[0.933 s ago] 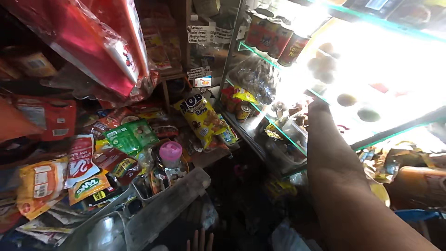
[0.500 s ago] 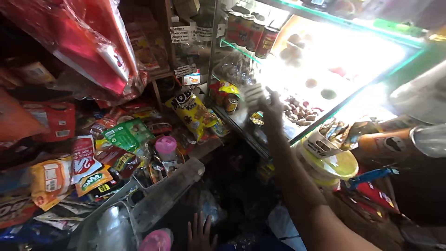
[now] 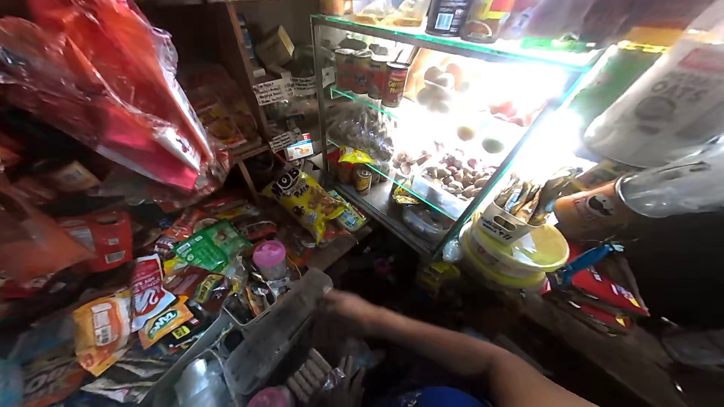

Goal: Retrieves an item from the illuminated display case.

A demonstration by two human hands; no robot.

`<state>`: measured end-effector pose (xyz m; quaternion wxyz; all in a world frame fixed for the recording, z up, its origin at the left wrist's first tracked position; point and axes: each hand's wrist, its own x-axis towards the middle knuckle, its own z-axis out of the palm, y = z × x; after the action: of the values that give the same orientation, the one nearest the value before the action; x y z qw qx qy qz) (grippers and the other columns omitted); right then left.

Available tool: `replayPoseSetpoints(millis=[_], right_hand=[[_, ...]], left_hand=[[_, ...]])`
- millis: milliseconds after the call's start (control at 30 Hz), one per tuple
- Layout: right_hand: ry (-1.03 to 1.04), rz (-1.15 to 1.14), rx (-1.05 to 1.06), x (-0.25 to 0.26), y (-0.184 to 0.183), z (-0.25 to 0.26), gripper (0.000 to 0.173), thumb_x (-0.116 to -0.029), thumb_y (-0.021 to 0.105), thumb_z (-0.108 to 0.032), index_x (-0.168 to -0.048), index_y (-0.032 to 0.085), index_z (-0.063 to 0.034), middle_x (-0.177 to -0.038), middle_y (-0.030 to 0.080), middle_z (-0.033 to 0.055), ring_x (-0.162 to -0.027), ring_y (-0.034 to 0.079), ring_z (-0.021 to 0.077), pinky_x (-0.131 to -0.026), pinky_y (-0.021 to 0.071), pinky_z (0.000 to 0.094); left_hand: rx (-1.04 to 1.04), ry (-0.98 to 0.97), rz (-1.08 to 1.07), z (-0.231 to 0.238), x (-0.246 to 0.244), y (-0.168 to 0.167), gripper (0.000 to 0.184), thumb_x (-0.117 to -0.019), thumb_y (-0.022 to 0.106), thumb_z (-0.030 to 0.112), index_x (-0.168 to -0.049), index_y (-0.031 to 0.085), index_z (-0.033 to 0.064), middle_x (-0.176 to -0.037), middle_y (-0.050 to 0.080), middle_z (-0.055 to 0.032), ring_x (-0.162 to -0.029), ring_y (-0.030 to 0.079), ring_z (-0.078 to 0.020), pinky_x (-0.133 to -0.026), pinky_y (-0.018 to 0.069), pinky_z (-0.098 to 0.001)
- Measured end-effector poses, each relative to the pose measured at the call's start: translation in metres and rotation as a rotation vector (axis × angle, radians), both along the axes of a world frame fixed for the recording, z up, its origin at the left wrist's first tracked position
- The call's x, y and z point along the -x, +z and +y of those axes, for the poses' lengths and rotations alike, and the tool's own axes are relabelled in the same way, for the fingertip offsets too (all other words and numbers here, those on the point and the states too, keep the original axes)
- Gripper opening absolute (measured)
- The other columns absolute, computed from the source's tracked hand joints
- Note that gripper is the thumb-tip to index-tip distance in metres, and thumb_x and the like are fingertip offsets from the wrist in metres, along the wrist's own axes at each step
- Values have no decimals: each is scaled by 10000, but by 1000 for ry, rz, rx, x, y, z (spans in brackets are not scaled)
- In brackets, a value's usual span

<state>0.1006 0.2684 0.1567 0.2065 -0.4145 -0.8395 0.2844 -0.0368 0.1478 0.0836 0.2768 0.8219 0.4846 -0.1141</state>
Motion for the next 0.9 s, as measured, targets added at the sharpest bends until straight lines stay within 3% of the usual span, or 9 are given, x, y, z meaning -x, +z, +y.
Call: replayPoseSetpoints(millis=[33,67,200,300,433,500,633,800,900], right_hand=[[-113,-49,-97,-20,31,14,268,-967,611,-26,-1209,727,-20,-1296,652,218,-1225,616,359,-1058,492,498],[-241,-86,-235,-42,53,31,273,-957,609,-29,-1197,738,-46,-1262,678,199,-1206,635,351,-1047,508,504],[-601,-304,-508,-139,96,104,284,-957,613,-34,-1217,727,-41,-1253,657,241,-1194,612,438,-992,495,596],[-799,-459,-358,-178,134,142,321,-1011,538,-84,-1294,689,-86,-1374,591,239,-1319,507,469,-1024,419,663],[-894,-509,-251,-206,150,173,303,-1031,517,-132,-1260,705,-68,-1272,649,255,-1295,521,480,-1024,404,665],[-923,-517,-149,-217,149,188,309,-1055,485,-151,-1242,699,-31,-1272,659,254,-1291,541,469,-1065,395,651],[-984,-529,56,-244,141,216,373,-1088,406,-185,-1250,634,62,-1287,609,344,-1252,548,540,-988,402,743],[-1055,-318,195,-284,128,240,467,-1099,442,-256,-1459,499,36,-1448,502,337,-1384,440,513,-1097,327,702],[-1006,-369,210,-284,128,245,422,-1098,436,-189,-1438,518,46,-1456,500,326,-1395,431,503,-1107,317,690]], left_hand=[[-302,24,-248,-10,9,-36,367,-1009,561,194,-1336,680,78,-1428,569,-263,-1325,543,-470,-1087,432,-588],[-441,24,-376,-12,12,-58,338,-977,606,179,-1275,715,63,-1360,615,-278,-1266,583,-491,-1047,458,-615],[-428,29,-413,-13,13,-72,361,-983,592,176,-1311,688,61,-1403,589,-264,-1314,546,-478,-1088,420,-610],[-419,65,-422,-13,12,-67,341,-974,602,166,-1281,709,61,-1392,604,-250,-1311,555,-465,-1085,430,-591],[-435,69,-426,-14,13,-67,336,-983,598,184,-1281,713,84,-1384,618,-228,-1306,569,-440,-1079,448,-567],[-401,66,-434,-12,14,-62,336,-982,601,178,-1282,712,75,-1384,614,-237,-1308,563,-452,-1081,440,-573],[-395,79,-447,-12,13,-65,339,-983,597,181,-1285,712,78,-1396,614,-216,-1321,558,-435,-1099,433,-554],[-324,90,-444,-11,12,-66,350,-1006,573,186,-1311,690,61,-1422,589,-229,-1340,534,-450,-1108,408,-582],[-289,88,-427,-12,13,-66,361,-1014,560,193,-1332,677,67,-1448,566,-229,-1366,509,-447,-1131,382,-583]])
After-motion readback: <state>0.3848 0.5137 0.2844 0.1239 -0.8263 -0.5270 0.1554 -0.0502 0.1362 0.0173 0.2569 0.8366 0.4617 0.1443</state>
